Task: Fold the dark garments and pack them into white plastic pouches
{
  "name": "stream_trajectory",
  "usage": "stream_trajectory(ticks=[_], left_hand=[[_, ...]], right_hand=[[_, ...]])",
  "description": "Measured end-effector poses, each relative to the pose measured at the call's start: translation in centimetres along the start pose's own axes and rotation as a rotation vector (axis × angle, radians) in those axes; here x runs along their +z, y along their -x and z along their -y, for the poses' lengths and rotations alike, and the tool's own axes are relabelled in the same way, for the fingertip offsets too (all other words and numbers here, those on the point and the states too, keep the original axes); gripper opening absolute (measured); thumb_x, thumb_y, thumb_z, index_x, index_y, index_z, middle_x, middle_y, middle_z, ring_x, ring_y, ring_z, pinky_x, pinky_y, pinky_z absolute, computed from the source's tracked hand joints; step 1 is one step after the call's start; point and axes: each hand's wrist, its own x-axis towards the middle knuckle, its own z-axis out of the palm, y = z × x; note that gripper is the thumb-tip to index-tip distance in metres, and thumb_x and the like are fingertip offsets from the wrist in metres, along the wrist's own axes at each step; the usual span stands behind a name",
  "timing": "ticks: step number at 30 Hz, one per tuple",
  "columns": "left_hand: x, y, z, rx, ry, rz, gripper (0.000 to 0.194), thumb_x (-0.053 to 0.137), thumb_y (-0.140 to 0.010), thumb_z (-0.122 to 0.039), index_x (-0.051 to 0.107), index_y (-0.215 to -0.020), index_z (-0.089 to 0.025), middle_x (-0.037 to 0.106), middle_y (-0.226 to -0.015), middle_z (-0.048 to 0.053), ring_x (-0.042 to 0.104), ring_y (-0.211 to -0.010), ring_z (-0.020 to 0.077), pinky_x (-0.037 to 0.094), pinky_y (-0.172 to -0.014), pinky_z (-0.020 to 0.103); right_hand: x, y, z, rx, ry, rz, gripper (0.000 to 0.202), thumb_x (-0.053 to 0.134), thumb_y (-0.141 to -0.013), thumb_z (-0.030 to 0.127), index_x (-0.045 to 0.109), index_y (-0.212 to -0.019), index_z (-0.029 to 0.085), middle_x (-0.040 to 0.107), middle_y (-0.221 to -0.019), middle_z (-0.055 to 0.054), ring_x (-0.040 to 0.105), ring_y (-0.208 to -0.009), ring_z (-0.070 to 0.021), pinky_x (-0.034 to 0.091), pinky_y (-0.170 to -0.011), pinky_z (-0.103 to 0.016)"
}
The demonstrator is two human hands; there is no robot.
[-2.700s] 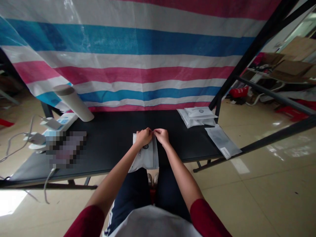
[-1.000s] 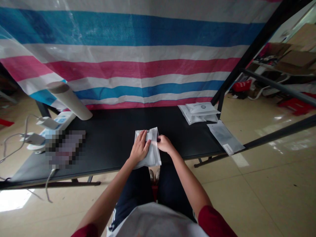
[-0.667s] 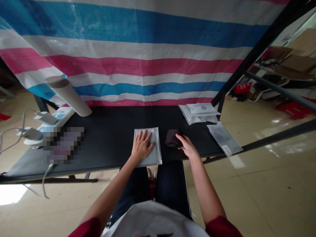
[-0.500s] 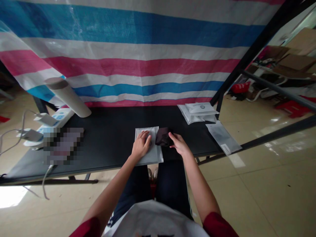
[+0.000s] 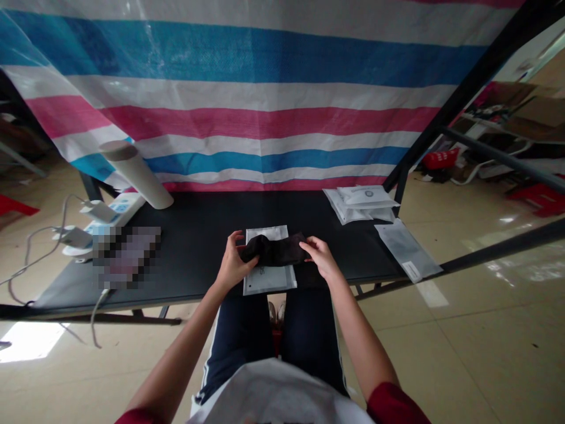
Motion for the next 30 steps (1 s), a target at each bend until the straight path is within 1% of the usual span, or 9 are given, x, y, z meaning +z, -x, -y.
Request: stream_trajectory(ticks=[3,6,8,11,14,18,23,26,30], left_hand=[[-0.4,0.4,0.7,-0.009,-0.012,-0.088,0.052,0.064,-0.071,-0.026,0.04,-0.117,-0.021,0.052,-0.118,0.008,0.063,-0.097,0.02,0.055,-0.084,0.038],[-1.0,0.9,1.5,-0.026,-0.059,-0.189,0.038,0.059,-0.076,-0.027,0.041,-0.109,-0.021,0.054,-0.11,0.006,0.061,-0.098,0.0201,0.054,-0.085,0.037],[-1.3,1.2,2.1,-0.023,-0.118,-0.185,0.033,0.058,-0.077,-0.028,0.043,-0.106,-0.021,0.054,-0.106,0.006,0.061,-0.093,0.0199,0.055,-0.08,0.036],[-1.6,1.4,2.8,0.059,-0.244,-0.102,0.024,0.054,-0.078,-0.025,0.049,-0.101,-0.021,0.054,-0.105,0.007,0.06,-0.095,0.0218,0.054,-0.081,0.036],[-1.4,1.2,3.2,0.13,-0.387,-0.026,0.033,0.051,-0.079,-0.022,0.055,-0.112,-0.019,0.053,-0.121,0.012,0.055,-0.11,0.0264,0.05,-0.096,0.041],[-1.1,0.3,3.2,0.073,-0.603,0.058,0.053,0.052,-0.081,-0.028,0.052,-0.132,-0.016,0.05,-0.133,0.016,0.047,-0.121,0.0354,0.044,-0.1,0.053],[-1.0,-0.7,3.2,0.027,-0.679,0.098,0.054,0.053,-0.082,-0.034,0.056,-0.135,-0.021,0.049,-0.138,0.013,0.043,-0.124,0.0377,0.045,-0.097,0.054],[-1.1,-1.1,3.6,0.054,-0.635,0.054,0.047,0.054,-0.084,-0.034,0.061,-0.129,-0.025,0.051,-0.137,0.01,0.045,-0.121,0.0354,0.046,-0.097,0.052],[-1.2,-1.4,4.1,0.135,-0.559,-0.037,0.038,0.053,-0.088,-0.037,0.066,-0.123,-0.026,0.052,-0.136,0.009,0.048,-0.116,0.0318,0.045,-0.099,0.05]], right_hand=[[-0.4,-0.3,-0.1,-0.017,0.014,-0.014,0.037,0.074,-0.064,0.05,0.058,-0.079,0.02,0.059,-0.071,0.002,0.054,-0.065,-0.0144,0.042,-0.049,-0.022],[-0.9,-0.7,-0.7,-0.097,0.04,-0.074,0.031,0.071,-0.066,0.046,0.058,-0.071,0.019,0.056,-0.067,0.003,0.05,-0.064,-0.0129,0.039,-0.053,-0.022],[-1.3,-0.9,-1.1,-0.135,0.058,-0.08,0.03,0.069,-0.068,0.047,0.055,-0.065,0.02,0.052,-0.061,0.004,0.047,-0.062,-0.0122,0.037,-0.054,-0.022],[-1.8,-1.2,-1.6,-0.08,0.073,-0.036,0.036,0.061,-0.074,0.052,0.05,-0.061,0.021,0.047,-0.056,0.005,0.045,-0.057,-0.0125,0.037,-0.051,-0.023],[-1.9,-1.4,-2.0,0.012,0.059,-0.033,0.036,0.053,-0.076,0.054,0.049,-0.06,0.021,0.046,-0.053,0.004,0.046,-0.053,-0.0134,0.04,-0.046,-0.024],[-1.9,-1.9,-2.3,0.024,0.097,-0.075,0.03,0.055,-0.073,0.047,0.054,-0.062,0.019,0.046,-0.052,0.004,0.047,-0.047,-0.0124,0.04,-0.041,-0.023],[-1.9,-2.3,-2.5,0.015,0.211,-0.06,0.041,0.05,-0.078,0.045,0.068,-0.099,0.014,0.05,-0.055,0.004,0.044,-0.039,-0.0106,0.032,-0.035,-0.022],[-1.9,-2.5,-2.7,-0.075,0.392,-0.062,0.046,0.057,-0.078,0.047,0.069,-0.109,0.014,0.06,-0.065,0.0,0.051,-0.047,-0.0121,0.038,-0.043,-0.024],[-1.6,-2.8,-2.8,-0.267,0.723,-0.154,0.035,0.07,-0.073,0.041,0.073,-0.098,0.018,0.065,-0.074,-0.003,0.06,-0.065,-0.0164,0.045,-0.061,-0.027]])
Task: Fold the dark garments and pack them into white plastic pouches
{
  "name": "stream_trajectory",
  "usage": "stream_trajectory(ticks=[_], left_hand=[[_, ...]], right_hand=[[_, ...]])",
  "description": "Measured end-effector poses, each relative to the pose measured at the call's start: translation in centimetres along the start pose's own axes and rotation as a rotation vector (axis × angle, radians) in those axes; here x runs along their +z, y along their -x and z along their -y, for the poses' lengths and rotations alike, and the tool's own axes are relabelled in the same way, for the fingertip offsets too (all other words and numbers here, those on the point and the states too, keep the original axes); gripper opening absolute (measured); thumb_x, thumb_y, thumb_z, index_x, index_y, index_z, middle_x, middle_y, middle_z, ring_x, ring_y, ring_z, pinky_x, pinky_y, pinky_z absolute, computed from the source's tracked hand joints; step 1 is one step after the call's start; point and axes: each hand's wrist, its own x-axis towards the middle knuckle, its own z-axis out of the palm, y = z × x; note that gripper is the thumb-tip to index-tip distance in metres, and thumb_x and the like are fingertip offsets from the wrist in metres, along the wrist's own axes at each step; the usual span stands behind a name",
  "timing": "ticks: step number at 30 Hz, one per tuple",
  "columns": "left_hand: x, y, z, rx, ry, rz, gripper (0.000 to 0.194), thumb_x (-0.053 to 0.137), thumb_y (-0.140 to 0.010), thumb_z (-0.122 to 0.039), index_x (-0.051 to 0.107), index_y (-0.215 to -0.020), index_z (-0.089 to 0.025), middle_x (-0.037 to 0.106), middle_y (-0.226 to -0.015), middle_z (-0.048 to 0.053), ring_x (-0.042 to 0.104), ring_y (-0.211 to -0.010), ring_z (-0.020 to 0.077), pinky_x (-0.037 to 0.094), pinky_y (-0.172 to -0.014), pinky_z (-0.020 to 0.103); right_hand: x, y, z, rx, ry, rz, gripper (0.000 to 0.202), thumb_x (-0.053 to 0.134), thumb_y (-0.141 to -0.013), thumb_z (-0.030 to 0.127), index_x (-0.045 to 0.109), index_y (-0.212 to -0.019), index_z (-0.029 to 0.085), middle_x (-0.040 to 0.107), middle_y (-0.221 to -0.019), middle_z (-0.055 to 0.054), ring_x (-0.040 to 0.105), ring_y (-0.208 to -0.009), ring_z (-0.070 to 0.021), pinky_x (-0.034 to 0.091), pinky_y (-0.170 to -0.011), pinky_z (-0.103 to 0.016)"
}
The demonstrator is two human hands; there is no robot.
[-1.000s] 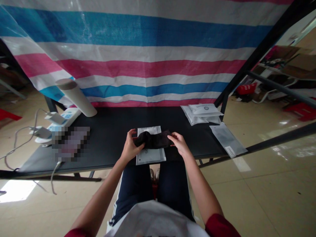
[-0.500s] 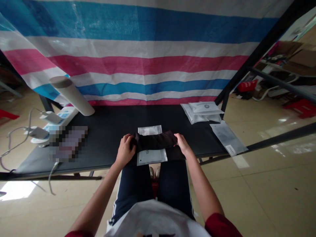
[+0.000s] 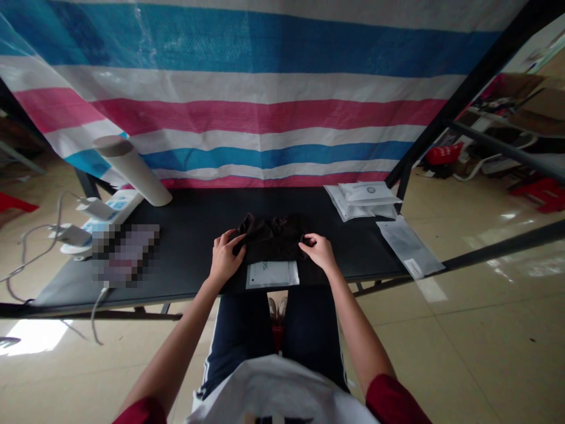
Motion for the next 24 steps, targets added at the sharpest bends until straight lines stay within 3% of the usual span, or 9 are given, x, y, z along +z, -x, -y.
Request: stream_trajectory(ticks=[5,9,13,15,17,20,24], left_hand=[[0.1,-0.3,-0.6,0.021,0.063,-0.123,0.029,0.053,-0.09,-0.036,0.072,-0.111,-0.028,0.055,-0.132,0.007,0.05,-0.115,0.0309,0.045,-0.096,0.049],[-0.5,-0.2,-1.5,0.039,0.264,-0.109,0.025,0.051,-0.09,-0.033,0.071,-0.101,-0.023,0.062,-0.118,0.009,0.056,-0.11,0.0267,0.044,-0.098,0.045],[-2.3,0.7,-2.5,0.025,0.578,0.008,0.022,0.049,-0.089,-0.033,0.065,-0.092,-0.019,0.068,-0.103,0.008,0.063,-0.098,0.0225,0.048,-0.09,0.037],[-3.3,1.2,-3.0,-0.032,0.742,0.061,0.027,0.043,-0.092,-0.037,0.061,-0.089,-0.018,0.068,-0.08,0.004,0.064,-0.077,0.0192,0.05,-0.075,0.032],[-4.0,1.7,-3.6,-0.099,0.839,0.07,0.032,0.037,-0.094,-0.042,0.057,-0.089,-0.018,0.062,-0.064,0.0,0.057,-0.057,0.0157,0.047,-0.06,0.029],[-4.1,2.2,-4.7,-0.108,0.693,0.028,0.032,0.043,-0.093,-0.048,0.056,-0.09,-0.019,0.062,-0.068,0.0,0.057,-0.059,0.015,0.046,-0.059,0.028],[-2.7,2.6,-6.5,0.037,0.279,0.037,0.034,0.063,-0.081,-0.049,0.06,-0.102,-0.021,0.066,-0.096,0.006,0.061,-0.091,0.0234,0.048,-0.083,0.037]], right_hand=[[0.5,-0.2,0.7,-0.04,0.217,-0.044,0.029,0.066,-0.077,0.032,0.07,-0.103,0.02,0.066,-0.082,-0.004,0.063,-0.076,-0.0198,0.046,-0.069,-0.029],[0.7,-0.2,1.0,-0.066,0.194,-0.097,0.02,0.058,-0.079,0.029,0.069,-0.093,0.021,0.064,-0.093,-0.008,0.063,-0.083,-0.0217,0.048,-0.076,-0.033],[0.3,0.0,0.9,-0.134,-0.221,-0.203,0.019,0.052,-0.078,0.036,0.062,-0.078,0.02,0.064,-0.098,-0.01,0.062,-0.096,-0.0242,0.048,-0.084,-0.035],[0.0,0.3,0.8,-0.048,-0.52,-0.206,0.025,0.044,-0.08,0.043,0.057,-0.078,0.021,0.065,-0.081,-0.005,0.063,-0.081,-0.0215,0.049,-0.077,-0.034],[-0.3,0.7,0.7,0.068,-0.727,-0.179,0.031,0.037,-0.083,0.049,0.053,-0.084,0.023,0.056,-0.058,0.003,0.058,-0.058,-0.0173,0.049,-0.067,-0.031],[-0.6,1.4,0.5,0.12,-0.775,-0.15,0.037,0.034,-0.086,0.055,0.051,-0.092,0.023,0.048,-0.048,0.008,0.053,-0.046,-0.0148,0.048,-0.06,-0.028],[-0.3,2.3,0.5,0.005,-0.574,-0.113,0.041,0.036,-0.09,0.056,0.056,-0.095,0.021,0.07,-0.074,-0.004,0.069,-0.075,-0.0192,0.051,-0.073,-0.03]])
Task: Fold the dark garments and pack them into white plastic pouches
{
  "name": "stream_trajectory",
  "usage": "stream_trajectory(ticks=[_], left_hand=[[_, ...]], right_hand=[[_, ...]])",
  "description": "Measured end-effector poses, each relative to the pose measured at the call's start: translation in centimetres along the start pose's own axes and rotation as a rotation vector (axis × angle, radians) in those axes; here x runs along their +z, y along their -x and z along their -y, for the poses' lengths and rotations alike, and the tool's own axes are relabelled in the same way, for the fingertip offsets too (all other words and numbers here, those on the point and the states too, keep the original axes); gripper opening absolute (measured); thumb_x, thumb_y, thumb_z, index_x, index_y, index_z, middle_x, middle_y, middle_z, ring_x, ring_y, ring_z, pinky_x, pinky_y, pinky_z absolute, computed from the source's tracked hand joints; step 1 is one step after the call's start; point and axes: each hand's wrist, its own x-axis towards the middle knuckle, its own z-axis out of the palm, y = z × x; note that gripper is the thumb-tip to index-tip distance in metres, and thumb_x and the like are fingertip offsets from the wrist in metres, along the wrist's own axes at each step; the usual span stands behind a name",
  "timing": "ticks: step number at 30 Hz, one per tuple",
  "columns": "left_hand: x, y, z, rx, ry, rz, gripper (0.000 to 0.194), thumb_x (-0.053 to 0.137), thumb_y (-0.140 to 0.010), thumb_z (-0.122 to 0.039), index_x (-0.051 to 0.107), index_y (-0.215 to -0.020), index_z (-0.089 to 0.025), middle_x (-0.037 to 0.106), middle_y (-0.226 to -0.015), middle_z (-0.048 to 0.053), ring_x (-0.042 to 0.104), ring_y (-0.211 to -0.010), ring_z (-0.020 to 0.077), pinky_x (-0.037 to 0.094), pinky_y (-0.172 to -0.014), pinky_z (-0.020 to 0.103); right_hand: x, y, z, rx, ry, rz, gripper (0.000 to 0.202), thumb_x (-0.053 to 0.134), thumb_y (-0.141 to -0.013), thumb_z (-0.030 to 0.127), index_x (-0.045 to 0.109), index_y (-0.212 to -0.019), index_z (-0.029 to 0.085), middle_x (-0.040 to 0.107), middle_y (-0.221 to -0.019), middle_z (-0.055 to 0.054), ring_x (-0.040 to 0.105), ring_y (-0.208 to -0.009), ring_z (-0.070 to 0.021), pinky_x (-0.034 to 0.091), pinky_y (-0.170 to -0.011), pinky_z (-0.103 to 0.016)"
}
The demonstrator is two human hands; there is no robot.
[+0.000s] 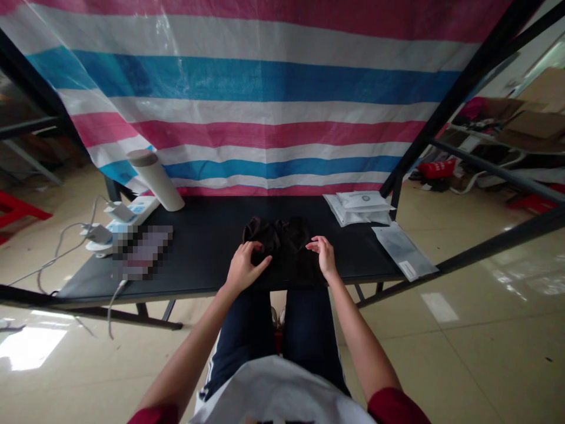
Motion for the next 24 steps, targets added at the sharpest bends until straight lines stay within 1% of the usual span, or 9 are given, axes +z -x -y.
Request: stream_trajectory(ticks=[3,4,7,10,13,17,19,22,24], left_hand=[[1.2,0.0,0.4,-0.025,-0.077,-0.048,0.023,0.059,-0.083,-0.036,0.061,-0.101,-0.022,0.065,-0.097,0.006,0.061,-0.095,0.0244,0.047,-0.087,0.039],[1.3,0.0,1.0,-0.103,-0.047,-0.152,0.016,0.054,-0.085,-0.03,0.06,-0.097,-0.021,0.064,-0.094,0.005,0.061,-0.093,0.023,0.047,-0.085,0.038],[0.4,0.1,3.6,-0.446,0.068,-0.619,0.015,0.043,-0.085,-0.022,0.054,-0.095,-0.02,0.058,-0.09,0.005,0.058,-0.085,0.0199,0.048,-0.079,0.036],[-1.0,1.1,5.8,-0.568,0.057,-0.855,0.021,0.042,-0.084,-0.023,0.049,-0.103,-0.017,0.053,-0.095,0.007,0.054,-0.084,0.0198,0.047,-0.08,0.037],[-1.8,2.7,6.0,-0.417,-0.024,-0.772,0.022,0.046,-0.086,-0.027,0.051,-0.104,-0.018,0.054,-0.099,0.008,0.054,-0.09,0.0205,0.047,-0.084,0.037],[-1.4,4.1,4.5,-0.097,-0.276,-0.263,0.032,0.047,-0.091,-0.035,0.057,-0.118,-0.021,0.059,-0.123,0.011,0.051,-0.118,0.0272,0.042,-0.099,0.043],[-1.0,4.3,3.9,-0.078,-0.405,-0.113,0.039,0.048,-0.091,-0.041,0.057,-0.125,-0.023,0.056,-0.134,0.011,0.045,-0.128,0.0307,0.037,-0.105,0.047],[-0.5,4.1,3.7,-0.158,-0.497,-0.113,0.047,0.046,-0.092,-0.045,0.056,-0.131,-0.02,0.053,-0.14,0.013,0.042,-0.134,0.033,0.034,-0.108,0.05],[-0.3,4.1,3.7,-0.183,-0.518,-0.14,0.05,0.045,-0.092,-0.046,0.055,-0.133,-0.019,0.052,-0.142,0.014,0.041,-0.135,0.0339,0.033,-0.109,0.051]], right_hand=[[0.3,0.5,-0.1,-0.124,0.222,0.118,0.035,0.044,-0.091,0.051,0.061,-0.102,0.022,0.073,-0.098,-0.008,0.069,-0.095,-0.0213,0.05,-0.086,-0.033],[0.4,0.7,-0.1,-0.159,0.299,0.147,0.033,0.047,-0.091,0.048,0.062,-0.104,0.022,0.073,-0.102,-0.008,0.068,-0.098,-0.0216,0.049,-0.088,-0.034],[0.6,1.0,0.0,-0.25,0.509,0.163,0.028,0.051,-0.091,0.041,0.065,-0.107,0.022,0.072,-0.108,-0.008,0.065,-0.104,-0.0228,0.047,-0.094,-0.035],[0.8,1.1,-0.1,-0.311,0.624,0.132,0.026,0.051,-0.091,0.035,0.067,-0.107,0.021,0.071,-0.11,-0.009,0.063,-0.108,-0.0239,0.044,-0.099,-0.037],[0.9,1.1,-0.4,-0.328,0.666,0.106,0.025,0.051,-0.091,0.032,0.067,-0.105,0.02,0.071,-0.11,-0.009,0.063,-0.107,-0.0235,0.044,-0.099,-0.038],[1.0,1.6,-0.4,-0.296,0.773,0.106,0.03,0.056,-0.088,0.038,0.066,-0.111,0.021,0.065,-0.126,-0.01,0.057,-0.119,-0.0257,0.038,-0.105,-0.043],[1.1,2.0,-0.4,-0.284,0.853,0.15,0.044,0.06,-0.085,0.044,0.061,-0.123,0.022,0.056,-0.14,-0.011,0.046,-0.133,-0.0285,0.028,-0.112,-0.05],[1.1,2.5,-0.4,-0.267,0.925,0.237,0.064,0.06,-0.084,0.053,0.049,-0.139,0.023,0.041,-0.153,-0.011,0.028,-0.145,-0.0303,0.014,-0.117,-0.057],[1.0,2.6,-0.4,-0.252,0.934,0.266,0.066,0.057,-0.086,0.055,0.046,-0.143,0.023,0.037,-0.155,-0.01,0.023,-0.147,-0.0301,0.012,-0.117,-0.057]])
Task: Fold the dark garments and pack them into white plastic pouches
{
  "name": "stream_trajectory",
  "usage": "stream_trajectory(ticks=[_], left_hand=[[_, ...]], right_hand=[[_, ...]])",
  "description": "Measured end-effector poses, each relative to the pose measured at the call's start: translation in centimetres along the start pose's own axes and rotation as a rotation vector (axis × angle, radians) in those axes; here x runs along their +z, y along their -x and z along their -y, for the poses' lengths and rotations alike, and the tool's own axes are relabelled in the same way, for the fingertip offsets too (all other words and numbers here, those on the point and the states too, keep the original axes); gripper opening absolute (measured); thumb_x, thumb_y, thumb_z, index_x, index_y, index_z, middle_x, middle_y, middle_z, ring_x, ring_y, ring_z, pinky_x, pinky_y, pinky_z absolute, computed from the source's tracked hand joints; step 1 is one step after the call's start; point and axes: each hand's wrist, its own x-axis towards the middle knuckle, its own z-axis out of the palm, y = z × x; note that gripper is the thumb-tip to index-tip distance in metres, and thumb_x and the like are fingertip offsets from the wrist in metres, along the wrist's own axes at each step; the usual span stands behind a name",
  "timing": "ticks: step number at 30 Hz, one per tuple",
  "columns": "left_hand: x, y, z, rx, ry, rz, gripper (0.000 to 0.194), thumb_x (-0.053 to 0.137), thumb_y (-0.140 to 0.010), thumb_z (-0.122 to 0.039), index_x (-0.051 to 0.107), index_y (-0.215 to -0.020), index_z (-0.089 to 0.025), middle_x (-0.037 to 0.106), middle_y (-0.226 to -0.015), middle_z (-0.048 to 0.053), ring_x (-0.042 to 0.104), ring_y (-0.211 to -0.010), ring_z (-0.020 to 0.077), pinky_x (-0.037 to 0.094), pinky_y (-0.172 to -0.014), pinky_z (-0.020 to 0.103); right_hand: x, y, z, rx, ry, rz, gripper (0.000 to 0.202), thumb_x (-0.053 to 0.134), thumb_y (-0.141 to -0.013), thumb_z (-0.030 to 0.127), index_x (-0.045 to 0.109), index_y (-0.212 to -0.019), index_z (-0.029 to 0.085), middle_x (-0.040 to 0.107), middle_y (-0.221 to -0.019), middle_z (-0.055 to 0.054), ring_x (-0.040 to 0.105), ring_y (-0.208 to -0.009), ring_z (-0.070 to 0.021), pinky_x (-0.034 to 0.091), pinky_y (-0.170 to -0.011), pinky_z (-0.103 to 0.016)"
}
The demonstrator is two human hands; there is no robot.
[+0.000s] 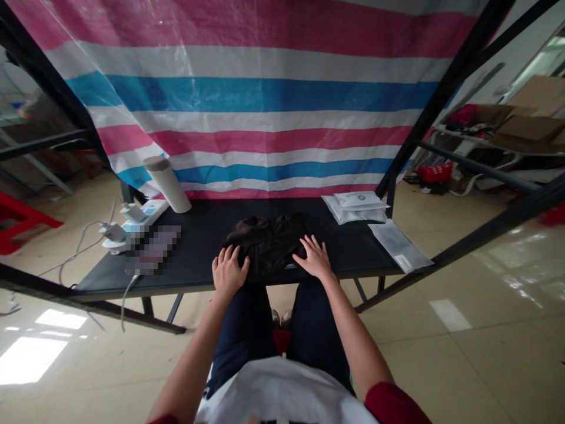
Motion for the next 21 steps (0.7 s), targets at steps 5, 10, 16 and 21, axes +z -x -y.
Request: stream_trajectory(ticks=[5,10,16,21], left_hand=[[0.24,0.3,0.19,0.019,-0.018,-0.023,0.05,0.045,-0.092,-0.047,0.056,-0.131,-0.018,0.053,-0.14,0.015,0.042,-0.134,0.0337,0.032,-0.109,0.051],[0.44,0.4,0.36,0.035,-0.022,-0.055,0.047,0.046,-0.091,-0.045,0.059,-0.125,-0.016,0.056,-0.134,0.017,0.046,-0.129,0.033,0.033,-0.108,0.05],[0.51,0.26,0.21,0.016,-0.009,-0.072,0.047,0.047,-0.089,-0.044,0.057,-0.125,-0.014,0.057,-0.132,0.018,0.045,-0.13,0.0339,0.033,-0.107,0.049],[0.55,0.04,0.0,-0.045,-0.009,-0.049,0.049,0.048,-0.088,-0.044,0.057,-0.127,-0.015,0.055,-0.136,0.017,0.039,-0.135,0.0365,0.03,-0.109,0.054]], right_hand=[[-0.07,0.03,-0.17,0.003,-0.011,0.001,0.062,0.054,-0.088,0.054,0.048,-0.143,0.025,0.038,-0.155,-0.009,0.022,-0.148,-0.0292,0.012,-0.118,-0.056],[-0.34,0.19,-0.17,-0.006,-0.048,-0.018,0.058,0.053,-0.089,0.054,0.053,-0.138,0.024,0.043,-0.151,-0.009,0.027,-0.146,-0.0274,0.014,-0.118,-0.054],[-0.65,0.41,-0.3,-0.004,-0.124,-0.063,0.046,0.052,-0.091,0.053,0.063,-0.127,0.027,0.054,-0.143,-0.008,0.035,-0.142,-0.0264,0.018,-0.116,-0.055],[-0.74,0.37,-0.36,-0.005,-0.157,-0.085,0.041,0.052,-0.091,0.052,0.067,-0.12,0.027,0.058,-0.139,-0.007,0.04,-0.14,-0.0265,0.02,-0.115,-0.055]])
